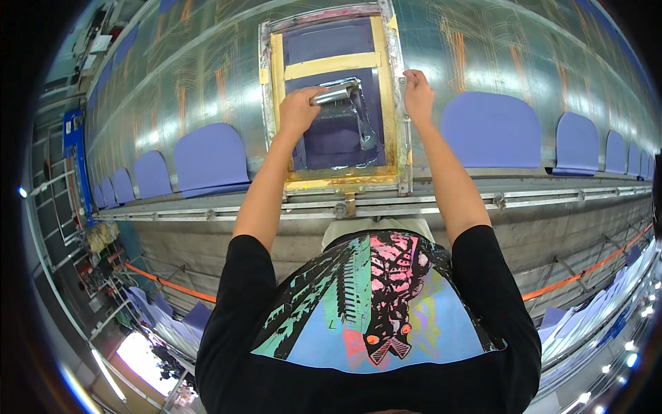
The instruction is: The person uses a squeegee to spread purple ink across a screen-printing frame mounted on a rail. They repeatedly pull the squeegee across the mesh, then lift and reposition the frame to continue the process. The person briefly walks to a workbench and returns to resume printing.
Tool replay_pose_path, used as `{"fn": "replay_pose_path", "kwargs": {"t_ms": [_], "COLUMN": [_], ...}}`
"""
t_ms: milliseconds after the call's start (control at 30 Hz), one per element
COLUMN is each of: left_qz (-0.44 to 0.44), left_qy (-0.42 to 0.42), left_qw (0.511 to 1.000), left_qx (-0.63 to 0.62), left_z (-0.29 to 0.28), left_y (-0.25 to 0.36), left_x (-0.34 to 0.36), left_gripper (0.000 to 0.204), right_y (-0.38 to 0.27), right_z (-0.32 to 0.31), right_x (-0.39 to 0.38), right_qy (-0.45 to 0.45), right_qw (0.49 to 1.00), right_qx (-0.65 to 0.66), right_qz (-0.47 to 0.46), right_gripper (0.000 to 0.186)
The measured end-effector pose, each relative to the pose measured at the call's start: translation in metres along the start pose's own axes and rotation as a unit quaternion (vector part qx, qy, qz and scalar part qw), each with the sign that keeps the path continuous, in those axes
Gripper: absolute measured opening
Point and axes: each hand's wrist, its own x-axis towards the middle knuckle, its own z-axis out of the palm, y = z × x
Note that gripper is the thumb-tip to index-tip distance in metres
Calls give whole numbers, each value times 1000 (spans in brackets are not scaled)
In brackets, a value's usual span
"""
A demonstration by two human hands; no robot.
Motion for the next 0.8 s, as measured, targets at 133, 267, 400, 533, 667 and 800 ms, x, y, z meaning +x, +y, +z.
{"fn": "replay_pose_path", "kwargs": {"t_ms": [133, 267, 400, 533, 667, 800], "left_qz": [73, 66, 68, 78, 88, 79], "left_qy": [74, 53, 15, -16, -31, -30], "left_qw": [993, 995, 997, 996, 995, 994], "left_qx": [53, 54, 21, -34, -47, -66], "left_z": [19, 34, 57, 49, 30, 9], "left_y": [6, 25, 33, 10, 30, 11], "left_x": [-14, -77, -120, -156, -165, -173], "left_gripper": [39, 35, 44, 57, 62, 64], "right_y": [-1, 10, 37, 12, -36, -43], "right_z": [4, -5, -15, -14, -44, -19], "right_x": [2, 1, 19, 8, 2, -17], "right_qy": [9, 0, -18, 27, 37, 60], "right_qw": [1000, 1000, 999, 997, 998, 997], "right_qx": [-8, -6, -31, -60, -43, 13], "right_qz": [-3, 2, 34, 27, 31, -55], "right_gripper": [25, 23, 23, 23, 24, 25]}}
